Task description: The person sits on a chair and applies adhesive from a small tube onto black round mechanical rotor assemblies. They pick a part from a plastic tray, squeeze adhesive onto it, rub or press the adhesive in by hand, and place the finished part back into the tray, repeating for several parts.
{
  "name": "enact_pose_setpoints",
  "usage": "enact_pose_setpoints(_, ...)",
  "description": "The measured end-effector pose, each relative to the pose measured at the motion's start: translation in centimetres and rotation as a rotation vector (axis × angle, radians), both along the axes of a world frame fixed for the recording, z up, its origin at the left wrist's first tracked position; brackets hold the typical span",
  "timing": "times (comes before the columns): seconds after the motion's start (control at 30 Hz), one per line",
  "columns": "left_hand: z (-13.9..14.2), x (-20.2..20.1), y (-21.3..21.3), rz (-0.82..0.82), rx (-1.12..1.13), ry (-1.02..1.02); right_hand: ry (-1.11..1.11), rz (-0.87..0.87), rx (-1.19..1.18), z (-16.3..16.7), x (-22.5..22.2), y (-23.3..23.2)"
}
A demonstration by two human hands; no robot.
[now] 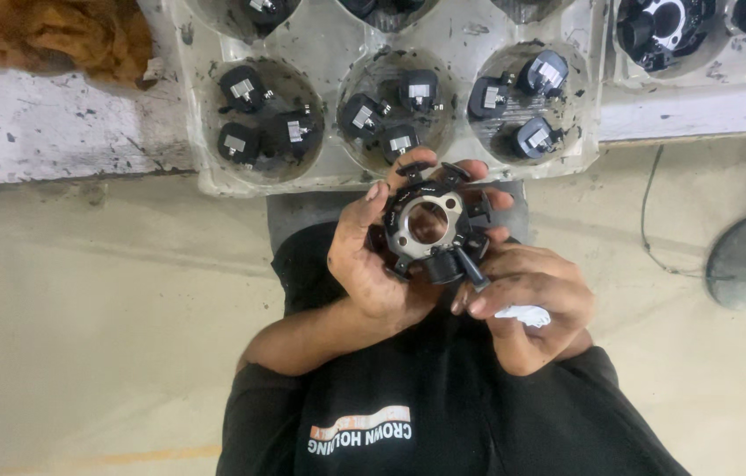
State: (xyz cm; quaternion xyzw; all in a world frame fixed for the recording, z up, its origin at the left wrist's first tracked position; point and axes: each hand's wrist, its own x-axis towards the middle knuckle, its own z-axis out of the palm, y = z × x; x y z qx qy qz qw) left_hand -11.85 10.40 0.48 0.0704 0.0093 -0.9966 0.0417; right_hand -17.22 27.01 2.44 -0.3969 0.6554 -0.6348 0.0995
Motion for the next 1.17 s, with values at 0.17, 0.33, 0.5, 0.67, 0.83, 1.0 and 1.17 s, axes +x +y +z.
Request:
enact_pose_setpoints(0.17,-0.3,-0.1,0.2,0.004,0.012,-0.007,-0.065,0.0,-0.02,-0.4,0.4,0.1)
enact_pose_setpoints(0.33,-0.5,-0.2,0.3,0.008,0.03,-0.006,-0.04,0.013,-0.075,-1.0,0.2,0.1)
enact_pose_setpoints(0.5,-0.4,-0.2,0.3,-0.013,0.035,-0.033,-0.122,0.028,-0.086,-0.8,0.3,0.2)
enact_pose_setpoints(0.67,-0.3,-0.4,0.3,-0.044,0.081,-0.058,-0.123,0.05,-0.042,-0.1,0.1,0.6)
enact_pose_setpoints(0.83,0.8,-1.0,-0.3,-0.043,-0.028,-0.123,-0.285,0.111,-0.11,-0.4,-0.8,1.0)
enact_pose_setpoints(1.0,2.5,-3.5,-2.3,-0.044,-0.295,-0.096,-0.255,-0.053,-0.308,-2.0,-1.6,4.2)
enact_pose_setpoints(1.17,2.5,-11.9,-5.8,-0.102,-0.685,0.064,-0.292,-0.459,-0.543,-9.7,-6.2,5.1)
